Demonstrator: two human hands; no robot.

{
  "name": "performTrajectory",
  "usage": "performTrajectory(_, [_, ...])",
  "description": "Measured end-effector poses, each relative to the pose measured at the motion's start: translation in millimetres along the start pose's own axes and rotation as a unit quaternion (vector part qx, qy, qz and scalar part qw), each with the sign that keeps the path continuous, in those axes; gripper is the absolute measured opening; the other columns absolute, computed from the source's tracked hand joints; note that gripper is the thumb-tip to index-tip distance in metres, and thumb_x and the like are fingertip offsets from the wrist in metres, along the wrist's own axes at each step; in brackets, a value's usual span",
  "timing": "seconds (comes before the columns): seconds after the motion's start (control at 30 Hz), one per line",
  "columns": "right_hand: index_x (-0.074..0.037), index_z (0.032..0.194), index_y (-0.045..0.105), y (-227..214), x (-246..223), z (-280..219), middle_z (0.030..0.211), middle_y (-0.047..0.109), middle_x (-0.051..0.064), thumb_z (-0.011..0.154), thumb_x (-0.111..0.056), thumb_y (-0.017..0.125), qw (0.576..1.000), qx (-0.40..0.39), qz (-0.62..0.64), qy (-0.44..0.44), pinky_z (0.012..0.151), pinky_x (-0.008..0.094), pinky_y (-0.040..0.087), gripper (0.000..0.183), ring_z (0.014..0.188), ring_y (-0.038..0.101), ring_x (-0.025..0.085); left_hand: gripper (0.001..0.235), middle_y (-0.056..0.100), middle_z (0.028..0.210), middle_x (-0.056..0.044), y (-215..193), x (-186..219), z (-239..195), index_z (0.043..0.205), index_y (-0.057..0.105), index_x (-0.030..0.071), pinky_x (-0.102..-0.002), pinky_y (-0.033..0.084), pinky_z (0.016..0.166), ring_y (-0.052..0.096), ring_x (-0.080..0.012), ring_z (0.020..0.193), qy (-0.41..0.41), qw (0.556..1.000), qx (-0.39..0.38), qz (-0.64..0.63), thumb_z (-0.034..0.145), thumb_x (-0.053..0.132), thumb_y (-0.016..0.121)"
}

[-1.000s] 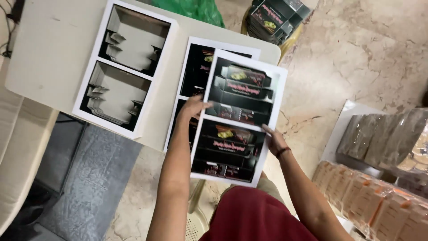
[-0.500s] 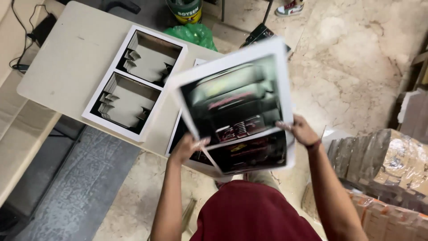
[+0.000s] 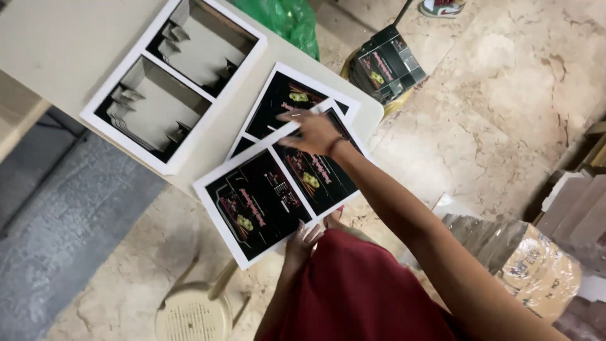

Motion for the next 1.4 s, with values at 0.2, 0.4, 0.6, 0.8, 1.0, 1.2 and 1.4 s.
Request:
performTrajectory(0.2, [-0.006, 0.092, 0.076, 60, 296, -138, 0.096, 0.074, 0.021, 0.094, -0.089, 0.05, 0.919, 0.175, 0.132, 0.327, 0.094, 0.062, 0.048, 0.087, 0.108, 0.066, 0.048, 0.064, 0.061, 0.144, -0.019, 45, 5, -31, 0.141, 0.059, 0.012, -0.065, 0.026, 0.118, 0.055, -0.039, 0.137, -0.117, 0.991, 0.039, -0.042, 0.097, 0.059, 0.061])
performTrajectory(0.4, [0.008, 0.12, 0.065, 141, 334, -162, 0.112, 0.069, 0.034, 0.085, -0.048, 0.087, 0.794, -0.008, 0.466, 0.39, 0.085, 0.058, 0.06, 0.07, 0.101, 0.07, 0.046, 0.061, 0.075, 0.121, -0.014, 157, 101, -35, 0.141, 0.064, 0.016, -0.04, 0.06, 0.094, 0.071, -0.0284, 0.115, 0.123, 0.935, -0.047, 0.33, 0.094, 0.054, 0.066])
performTrajectory(0.6, [0.012, 0.101, 0.074, 73, 279, -95, 0.099, 0.074, 0.03, 0.085, -0.059, 0.074, 0.92, -0.193, 0.173, 0.293, 0.09, 0.049, 0.051, 0.073, 0.1, 0.069, 0.042, 0.079, 0.016, 0.17, -0.019, 246, 168, 45, 0.163, 0.03, 0.024, -0.077, 0.017, 0.115, 0.015, -0.0511, 0.154, 0.194, 0.545, 0.082, 0.812, 0.098, 0.051, 0.064])
performTrajectory(0.8, [0.005, 0.116, 0.073, 82, 294, -52, 0.115, 0.072, 0.027, 0.089, -0.072, 0.062, 0.937, -0.242, -0.008, 0.25, 0.095, 0.046, 0.059, 0.082, 0.111, 0.069, 0.041, 0.115, -0.024, 0.167, -0.018, 235, 157, 116, 0.166, -0.003, 0.021, -0.096, 0.016, 0.092, -0.012, -0.0607, 0.149, 0.048, 0.632, 0.22, 0.742, 0.09, 0.057, 0.075])
performTrajectory(1.0, [0.001, 0.109, 0.077, 53, 249, -58, 0.109, 0.075, 0.023, 0.095, -0.056, 0.059, 0.933, -0.313, -0.146, 0.105, 0.096, 0.045, 0.061, 0.062, 0.109, 0.071, 0.04, 0.121, -0.026, 0.165, -0.025, 258, 164, 102, 0.165, -0.011, 0.013, -0.099, 0.008, 0.084, -0.016, -0.0655, 0.145, 0.02, 0.624, 0.221, 0.749, 0.092, 0.058, 0.074])
performTrajectory(1.2, [-0.003, 0.061, 0.065, 60, 207, -71, 0.058, 0.065, 0.019, 0.086, -0.044, 0.073, 0.971, -0.21, 0.111, -0.037, 0.064, 0.048, 0.054, 0.049, 0.061, 0.065, 0.043, 0.123, -0.03, 0.164, -0.024, 256, 158, 117, 0.164, -0.017, 0.015, -0.101, 0.007, 0.081, -0.018, -0.066, 0.144, 0.023, 0.559, 0.28, 0.78, 0.092, 0.058, 0.073])
performTrajectory(1.4, [-0.007, 0.07, 0.072, 38, 302, -98, 0.067, 0.075, 0.011, 0.087, -0.042, 0.07, 0.919, -0.162, 0.201, 0.298, 0.056, 0.03, 0.064, 0.039, 0.063, 0.076, 0.021, 0.116, -0.031, 0.163, -0.026, 245, 156, 118, 0.163, -0.019, 0.013, -0.1, 0.011, 0.083, -0.016, -0.0682, 0.143, 0.035, 0.593, 0.215, 0.775, 0.098, 0.057, 0.067])
Point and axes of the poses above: each hand's wrist, its own z-axis towards the middle knuckle, its own y-axis out of the palm, x = y × z, the point moved 8 cm from there along z, towards the middle knuckle
